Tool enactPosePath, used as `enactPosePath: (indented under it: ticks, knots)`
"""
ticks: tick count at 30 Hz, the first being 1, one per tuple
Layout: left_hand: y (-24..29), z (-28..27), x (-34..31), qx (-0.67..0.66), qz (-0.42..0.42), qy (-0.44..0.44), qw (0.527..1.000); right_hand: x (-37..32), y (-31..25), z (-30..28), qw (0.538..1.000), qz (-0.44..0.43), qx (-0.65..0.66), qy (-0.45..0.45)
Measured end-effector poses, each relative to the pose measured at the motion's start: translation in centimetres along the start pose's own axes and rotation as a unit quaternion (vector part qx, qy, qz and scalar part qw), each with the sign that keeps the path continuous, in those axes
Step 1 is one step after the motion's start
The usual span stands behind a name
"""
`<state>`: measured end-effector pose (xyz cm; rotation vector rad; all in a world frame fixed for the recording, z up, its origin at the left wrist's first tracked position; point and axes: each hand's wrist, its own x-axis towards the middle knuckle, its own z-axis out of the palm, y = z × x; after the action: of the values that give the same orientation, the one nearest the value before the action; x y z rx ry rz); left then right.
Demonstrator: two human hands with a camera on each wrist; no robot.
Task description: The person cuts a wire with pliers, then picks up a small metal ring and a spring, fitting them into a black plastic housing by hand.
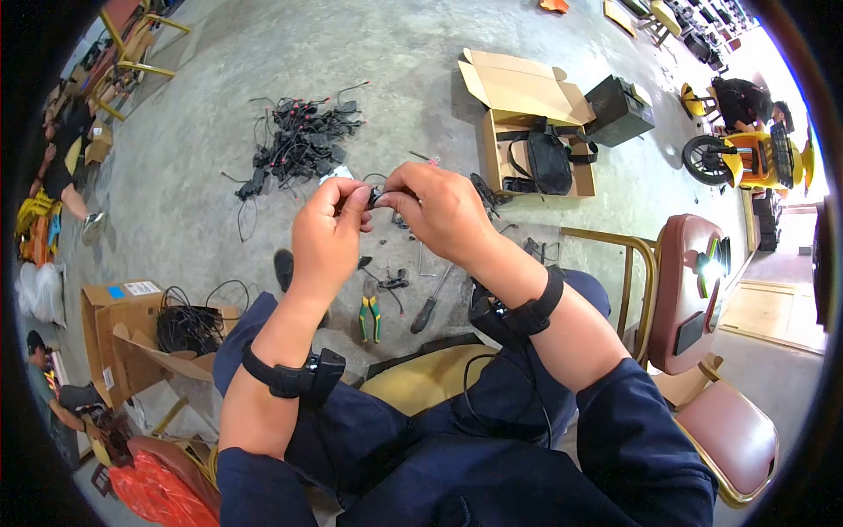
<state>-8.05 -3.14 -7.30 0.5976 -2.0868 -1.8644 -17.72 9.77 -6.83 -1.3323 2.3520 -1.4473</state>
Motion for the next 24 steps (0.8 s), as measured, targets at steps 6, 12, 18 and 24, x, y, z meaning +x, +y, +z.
enactPosePath:
  ticks: [6,12,18,24]
  knots:
    - [0.45,0.06,-0.32,0.077,0.068,0.019,0.995,0.24,0.17,0.12,0.999,-0.006,0.031,0.016]
    - [-0.10,0.10,-0.13,0.009,0.051,-0.007,0.999,0.11,0.28,0.22,0.999,-0.013,0.034,0.002]
    - [-0.25,-0.12,-0.12,0.035,0.067,-0.018,0.997,0.06,-0.11,0.17,0.998,0.019,0.049,0.025]
    - [0.22,-0.60,-0.16,0.072,0.015,-0.030,0.997,0.00,-0.22,-0.03,0.993,-0.110,-0.035,0.014]
